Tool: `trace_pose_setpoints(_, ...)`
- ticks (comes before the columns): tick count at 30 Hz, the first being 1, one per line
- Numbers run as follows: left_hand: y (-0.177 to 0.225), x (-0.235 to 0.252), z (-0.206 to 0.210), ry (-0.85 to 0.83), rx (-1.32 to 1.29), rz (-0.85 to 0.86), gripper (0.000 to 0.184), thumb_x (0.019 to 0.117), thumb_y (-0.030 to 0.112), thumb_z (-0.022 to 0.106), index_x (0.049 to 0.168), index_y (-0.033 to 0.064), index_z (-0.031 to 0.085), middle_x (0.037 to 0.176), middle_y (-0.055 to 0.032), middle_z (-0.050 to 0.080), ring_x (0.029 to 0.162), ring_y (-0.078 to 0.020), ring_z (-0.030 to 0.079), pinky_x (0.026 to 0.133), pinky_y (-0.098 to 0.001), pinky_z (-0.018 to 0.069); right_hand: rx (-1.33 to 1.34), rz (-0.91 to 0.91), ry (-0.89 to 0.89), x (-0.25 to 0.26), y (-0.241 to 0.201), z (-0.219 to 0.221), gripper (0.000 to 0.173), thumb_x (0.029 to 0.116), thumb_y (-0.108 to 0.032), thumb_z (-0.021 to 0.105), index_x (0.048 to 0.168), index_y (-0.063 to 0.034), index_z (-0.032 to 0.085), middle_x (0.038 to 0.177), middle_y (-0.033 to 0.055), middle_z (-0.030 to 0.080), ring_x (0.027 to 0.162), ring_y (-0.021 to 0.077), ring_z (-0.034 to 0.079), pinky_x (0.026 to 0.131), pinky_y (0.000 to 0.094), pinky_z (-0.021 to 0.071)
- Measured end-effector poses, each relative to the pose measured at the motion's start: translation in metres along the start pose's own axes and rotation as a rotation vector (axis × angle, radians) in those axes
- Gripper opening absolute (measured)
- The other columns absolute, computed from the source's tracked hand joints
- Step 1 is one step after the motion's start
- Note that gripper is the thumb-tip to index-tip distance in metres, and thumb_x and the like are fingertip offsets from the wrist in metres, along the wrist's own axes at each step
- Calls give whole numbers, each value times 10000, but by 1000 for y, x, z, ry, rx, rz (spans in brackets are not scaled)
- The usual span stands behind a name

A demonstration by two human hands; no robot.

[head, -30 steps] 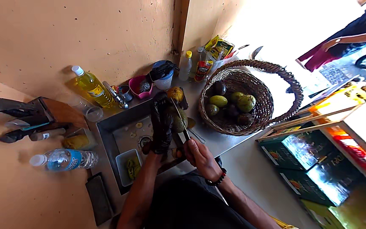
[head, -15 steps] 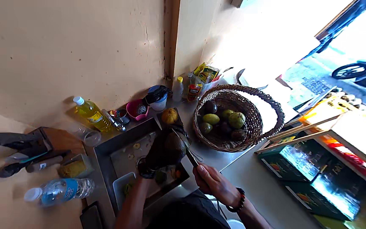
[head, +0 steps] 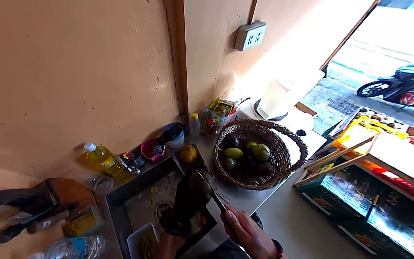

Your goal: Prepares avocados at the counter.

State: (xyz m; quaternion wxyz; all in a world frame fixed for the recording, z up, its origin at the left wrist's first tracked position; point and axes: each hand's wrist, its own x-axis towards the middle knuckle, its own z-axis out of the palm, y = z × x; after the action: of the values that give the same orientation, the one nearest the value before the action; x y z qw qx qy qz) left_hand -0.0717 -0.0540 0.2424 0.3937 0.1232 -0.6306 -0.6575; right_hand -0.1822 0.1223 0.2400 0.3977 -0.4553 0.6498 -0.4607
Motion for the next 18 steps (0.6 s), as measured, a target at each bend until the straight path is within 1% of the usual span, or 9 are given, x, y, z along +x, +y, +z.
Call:
trace_pose_setpoints(3,15,16,-19,-203,154,-5,688,729,289,860,1287,4,574,1138,63,697,1047,31,649,943,-196,553,-50,60,-84,-2,-12,-19,584,1091,-543,234,902,-115,585,601,-57,460,497,54,459,482,269,412)
trace_pose_setpoints(5,23,32,-31,-385,211,37,738,734,309,879,1322,-11,568,1224,6,681,1128,-12,631,1002,-227,532,-20,71,-106,-7,-17,-24,557,1092,-538,249,892,-134,576,592,-71,442,486,44,437,470,251,394)
trace_pose_setpoints(7,30,48,-36,-421,207,126,766,716,331,905,1330,5,583,1263,-26,668,1159,-64,626,1024,-268,529,23,19,-76,-4,-20,-25,549,1095,-538,259,888,-138,572,589,-75,432,479,34,427,455,235,382)
trace_pose_setpoints(10,17,37,-18,-62,-45,104,859,620,451,922,1301,46,588,1207,17,685,1098,-61,653,955,-271,562,88,-147,61,12,-11,-7,572,1089,-573,258,888,-132,563,588,-73,420,469,25,403,438,214,362)
trace_pose_setpoints(11,11,27,-4,59,-230,31,858,657,495,897,1316,73,545,1197,29,685,1090,-58,656,938,-271,564,83,-196,114,19,-7,0,573,1089,-569,259,890,-128,565,585,-68,424,467,28,407,436,218,367)
trace_pose_setpoints(12,7,21,11,160,-445,-61,846,690,538,873,1307,89,510,1179,-7,689,1080,-103,672,923,-310,575,68,-229,163,26,-3,7,569,1092,-559,266,889,-123,569,582,-62,429,465,32,416,434,222,375)
trace_pose_setpoints(14,7,16,33,308,-800,-218,819,684,497,895,1267,62,516,1163,-131,687,1064,-238,693,921,-412,588,27,-237,243,33,3,21,564,1096,-547,277,871,-124,575,573,-61,431,460,34,418,433,225,375)
trace_pose_setpoints(16,6,15,39,370,-884,-271,732,691,390,904,1221,44,537,1109,-147,692,1019,-251,705,897,-415,599,30,-230,272,37,7,29,577,1090,-563,275,862,-127,576,572,-65,433,454,29,415,428,220,375)
trace_pose_setpoints(18,-2,7,36,346,-847,-279,642,724,297,877,1206,52,531,1068,-111,696,984,-210,708,878,-381,603,64,-208,260,37,5,31,582,1086,-577,264,866,-132,567,577,-72,433,453,29,409,423,219,372)
